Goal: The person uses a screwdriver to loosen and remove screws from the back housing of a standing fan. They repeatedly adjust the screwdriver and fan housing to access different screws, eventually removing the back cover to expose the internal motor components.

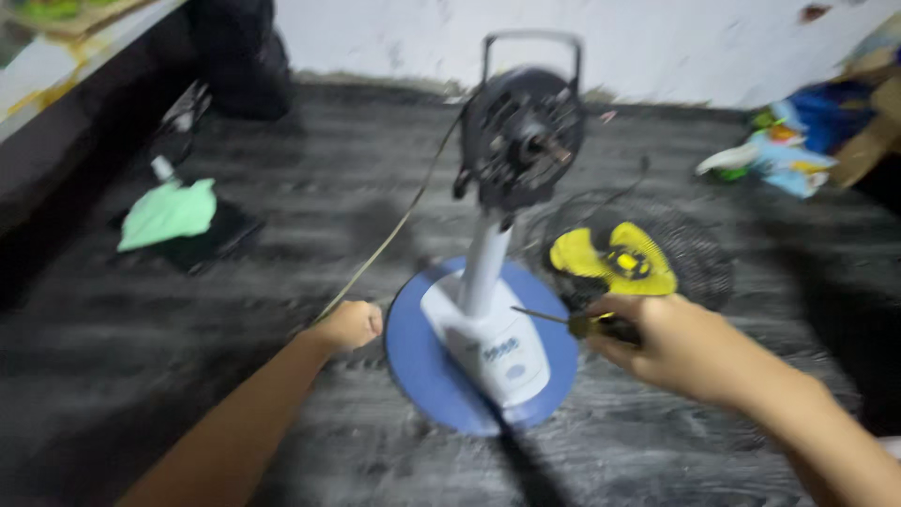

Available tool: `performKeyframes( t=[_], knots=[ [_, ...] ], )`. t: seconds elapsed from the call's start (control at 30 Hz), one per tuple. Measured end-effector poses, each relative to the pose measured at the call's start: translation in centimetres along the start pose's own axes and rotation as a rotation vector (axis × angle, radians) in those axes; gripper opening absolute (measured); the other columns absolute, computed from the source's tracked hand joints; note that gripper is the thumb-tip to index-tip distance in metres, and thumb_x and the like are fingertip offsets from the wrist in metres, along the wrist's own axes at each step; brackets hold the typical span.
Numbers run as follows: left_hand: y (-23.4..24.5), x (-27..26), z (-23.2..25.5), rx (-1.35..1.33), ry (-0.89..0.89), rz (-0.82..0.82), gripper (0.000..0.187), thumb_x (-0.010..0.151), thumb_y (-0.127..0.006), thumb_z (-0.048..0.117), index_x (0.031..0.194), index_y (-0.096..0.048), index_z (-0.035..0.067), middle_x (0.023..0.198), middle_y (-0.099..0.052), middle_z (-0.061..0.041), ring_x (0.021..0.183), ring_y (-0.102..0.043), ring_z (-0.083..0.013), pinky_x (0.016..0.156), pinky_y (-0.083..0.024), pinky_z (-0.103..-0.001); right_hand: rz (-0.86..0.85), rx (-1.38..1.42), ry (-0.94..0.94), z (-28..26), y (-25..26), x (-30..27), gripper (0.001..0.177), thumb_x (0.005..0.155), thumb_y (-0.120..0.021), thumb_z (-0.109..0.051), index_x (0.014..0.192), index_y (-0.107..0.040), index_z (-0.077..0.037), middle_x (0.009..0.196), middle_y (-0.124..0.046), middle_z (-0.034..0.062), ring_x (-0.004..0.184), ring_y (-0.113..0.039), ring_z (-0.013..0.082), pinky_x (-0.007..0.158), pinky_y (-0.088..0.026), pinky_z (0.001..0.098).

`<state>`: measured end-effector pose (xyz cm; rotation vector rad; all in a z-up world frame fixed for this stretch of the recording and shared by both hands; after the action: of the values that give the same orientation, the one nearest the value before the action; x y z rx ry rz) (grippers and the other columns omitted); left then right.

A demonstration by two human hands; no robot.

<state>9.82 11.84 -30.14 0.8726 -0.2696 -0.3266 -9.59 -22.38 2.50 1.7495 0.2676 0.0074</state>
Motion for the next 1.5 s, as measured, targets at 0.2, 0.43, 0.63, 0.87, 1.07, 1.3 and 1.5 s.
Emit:
performKeyframes(
  t=[0.2, 0.43, 0.63, 0.87, 1.07, 1.3, 1.5],
  knots=[
    [-7.5, -8.3, -8.7, 0.133, 0.271, 0.012, 0.017, 0.071, -0.074, 0.000, 0.085, -0.075, 0.010, 0.095, -0.072, -0.014, 0.095, -0.069, -0.0337, 0.084, -0.056, -0.042, -0.088, -0.041, 0.155, -4.3, -5.5, 1.2, 0.036, 0.085, -0.074, -0.038, 0.119, -0.071, -0.026, 0.098, -0.078, 0.0063, 0.083, -0.076, 0.0280, 0.074, -0.060, 0.0408],
    [-5.7, -15.9, -10.7, 0.070, 0.588, 0.287, 0.044, 0.077, -0.081, 0.006, 0.118, -0.068, 0.016, 0.119, -0.064, -0.015, 0.113, -0.063, -0.0362, 0.096, -0.052, -0.044, -0.063, -0.076, 0.219, -5.0, -7.3, 3.1, 0.037, 0.086, -0.073, -0.039, 0.119, -0.069, -0.023, 0.098, -0.077, 0.0063, 0.089, -0.074, 0.0304, 0.077, -0.059, 0.0441],
    [-4.3, -15.5, -13.6, 0.088, 0.576, 0.351, 0.033, 0.080, -0.082, 0.015, 0.112, -0.071, 0.013, 0.113, -0.066, -0.017, 0.108, -0.064, -0.0384, 0.093, -0.053, -0.045, -0.122, -0.084, 0.222, -6.6, -8.9, 4.3, 0.035, 0.087, -0.071, -0.040, 0.119, -0.068, -0.026, 0.099, -0.076, 0.0048, 0.089, -0.074, 0.0304, 0.077, -0.059, 0.0446],
    [-5.1, -7.9, -14.9, 0.026, 0.453, 0.405, 0.030, 0.076, -0.084, 0.014, 0.103, -0.074, 0.009, 0.106, -0.070, -0.019, 0.105, -0.065, -0.0394, 0.091, -0.054, -0.045, -0.135, -0.056, 0.278, -8.4, -9.9, 5.4, 0.035, 0.085, -0.068, -0.035, 0.119, -0.067, -0.029, 0.110, -0.074, 0.0035, 0.088, -0.073, 0.0335, 0.075, -0.059, 0.0466],
    [-7.2, -7.1, -13.3, -0.027, 0.527, 0.427, 0.032, 0.070, -0.088, 0.013, 0.099, -0.074, 0.008, 0.114, -0.067, -0.018, 0.110, -0.063, -0.0386, 0.094, -0.052, -0.046, -0.184, -0.058, 0.228, -8.5, -10.4, 6.2, 0.035, 0.087, -0.067, -0.034, 0.122, -0.065, -0.031, 0.110, -0.072, 0.0026, 0.089, -0.072, 0.0333, 0.077, -0.058, 0.0465],
    [-7.6, -8.0, -11.0, 0.176, 0.570, 0.337, 0.015, 0.084, -0.078, 0.011, 0.097, -0.071, 0.014, 0.112, -0.065, -0.013, 0.109, -0.063, -0.0372, 0.091, -0.052, -0.049, -0.200, -0.012, 0.254, -8.9, -10.6, 6.2, 0.033, 0.088, -0.067, -0.032, 0.120, -0.066, -0.030, 0.112, -0.072, 0.0011, 0.089, -0.072, 0.0322, 0.076, -0.058, 0.0462],
    [-6.0, -5.6, -7.0, -0.509, 0.294, 0.538, 0.013, 0.088, -0.075, 0.005, 0.100, -0.072, 0.005, 0.101, -0.076, -0.014, 0.095, -0.076, -0.0300, 0.085, -0.060, -0.037, -0.149, -0.025, 0.246, -7.4, -10.1, 5.9, 0.038, 0.088, -0.067, -0.033, 0.126, -0.065, -0.028, 0.112, -0.072, 0.0021, 0.089, -0.071, 0.0328, 0.077, -0.058, 0.0458]
  ],
)
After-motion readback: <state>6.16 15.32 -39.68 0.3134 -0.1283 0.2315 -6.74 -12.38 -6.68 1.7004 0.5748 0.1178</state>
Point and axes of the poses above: each hand's wrist, its own x-axis towards the middle knuckle, its own y-axis out of the back of the hand, z = x × y, the point moved 10 cm from there along x, towards the middle knuckle
